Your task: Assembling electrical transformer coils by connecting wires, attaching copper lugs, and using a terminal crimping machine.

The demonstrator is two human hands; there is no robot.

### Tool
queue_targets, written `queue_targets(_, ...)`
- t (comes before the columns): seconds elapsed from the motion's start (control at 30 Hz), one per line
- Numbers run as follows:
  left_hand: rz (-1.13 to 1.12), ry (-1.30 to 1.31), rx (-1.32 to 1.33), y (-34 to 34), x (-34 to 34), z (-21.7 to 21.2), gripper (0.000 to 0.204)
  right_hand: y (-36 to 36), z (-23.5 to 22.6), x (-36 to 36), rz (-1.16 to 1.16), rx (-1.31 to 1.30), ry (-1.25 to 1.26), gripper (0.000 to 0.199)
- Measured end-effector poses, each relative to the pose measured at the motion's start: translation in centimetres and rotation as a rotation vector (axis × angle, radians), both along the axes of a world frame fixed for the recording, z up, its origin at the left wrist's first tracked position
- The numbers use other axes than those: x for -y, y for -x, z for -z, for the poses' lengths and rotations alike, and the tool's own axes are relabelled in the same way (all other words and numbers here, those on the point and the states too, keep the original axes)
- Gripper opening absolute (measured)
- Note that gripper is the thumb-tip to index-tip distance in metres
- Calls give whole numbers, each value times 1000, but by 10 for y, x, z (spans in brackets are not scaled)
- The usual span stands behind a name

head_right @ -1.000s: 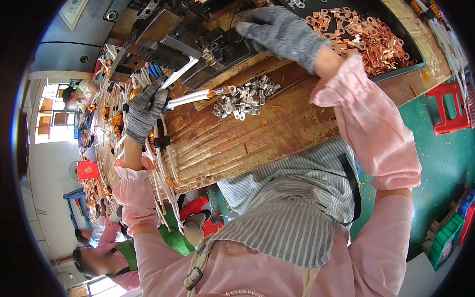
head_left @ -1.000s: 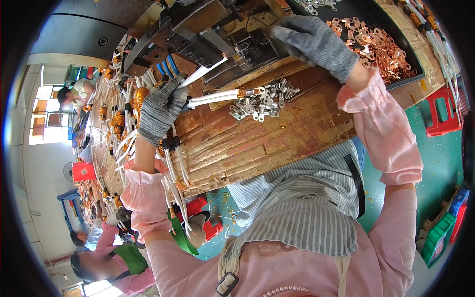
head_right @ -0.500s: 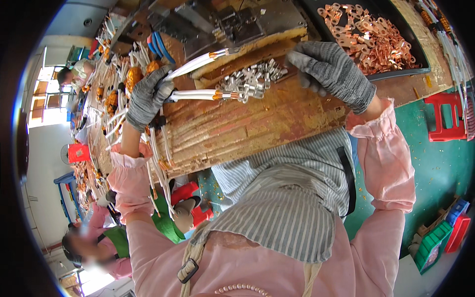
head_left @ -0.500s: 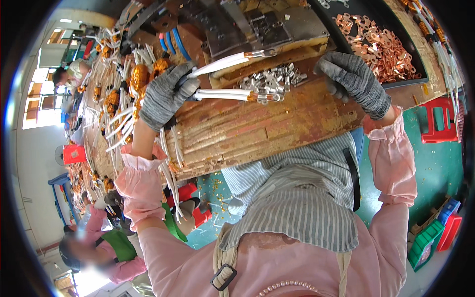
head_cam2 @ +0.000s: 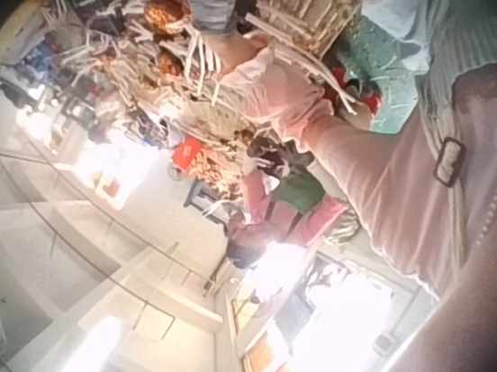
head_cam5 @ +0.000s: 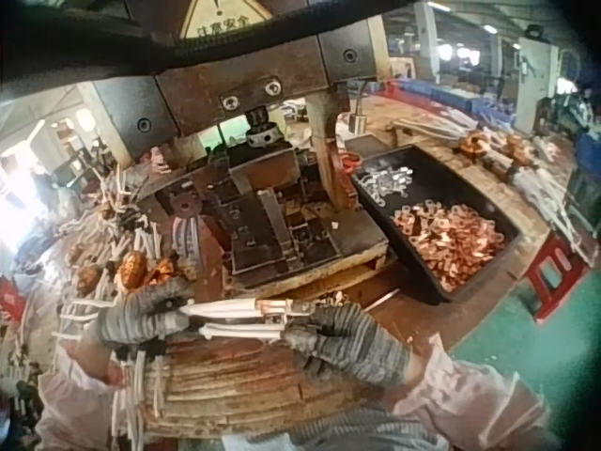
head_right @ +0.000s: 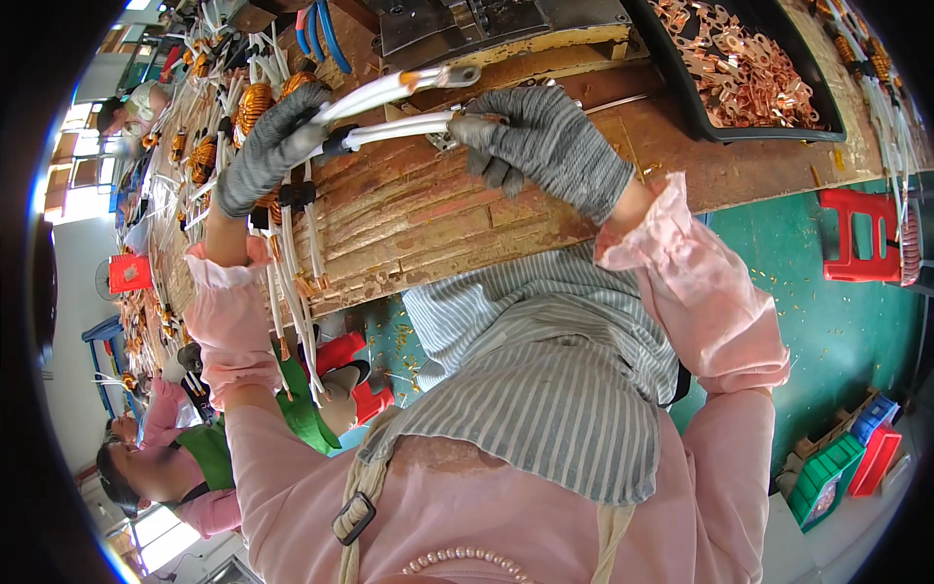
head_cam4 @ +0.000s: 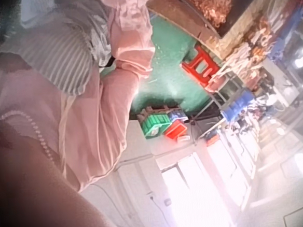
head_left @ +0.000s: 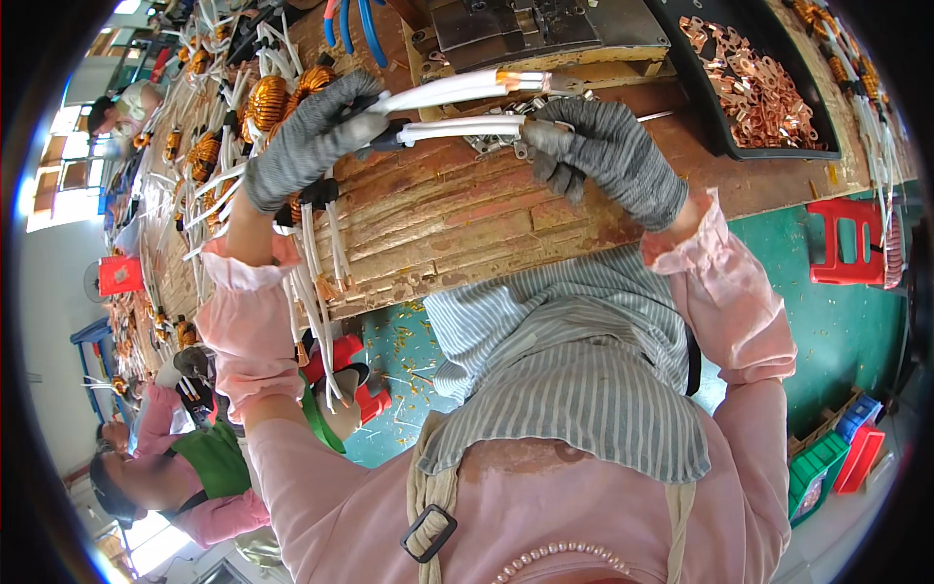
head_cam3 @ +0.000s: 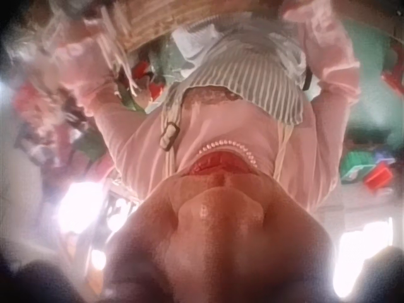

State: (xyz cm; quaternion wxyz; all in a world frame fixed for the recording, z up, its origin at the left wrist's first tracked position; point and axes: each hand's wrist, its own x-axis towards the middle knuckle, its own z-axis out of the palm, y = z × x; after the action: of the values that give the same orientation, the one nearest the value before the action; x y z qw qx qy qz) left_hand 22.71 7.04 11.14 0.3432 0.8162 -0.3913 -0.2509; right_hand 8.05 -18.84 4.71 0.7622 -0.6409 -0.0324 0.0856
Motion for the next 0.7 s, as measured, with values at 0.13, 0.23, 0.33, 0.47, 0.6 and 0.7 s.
queue_targets(0.13, 257, 74, 205, -25, -24, 10, 33, -17, -4, 9, -44, 97, 0, 28)
queue_targets(0.23, 160, -2, 91, -19, -17, 8, 29, -30, -1, 14, 9, 149, 127, 31)
queue_targets(0.33, 86, -57, -149, -15, -5, -1, 30, -36, -3, 14, 45, 184, 236, 35)
queue_targets(0.47, -26, -23, -526, -2, 13, -5, 35, -34, -15, 14, 34, 182, 228, 40)
queue_targets(0.6, -133, -170, -428, 5, 21, -8, 40, -35, -13, 14, 1, 159, 198, 41)
queue_targets(0.7, -43, -173, -307, -2, 26, -4, 39, -35, -10, 18, 19, 140, 153, 40)
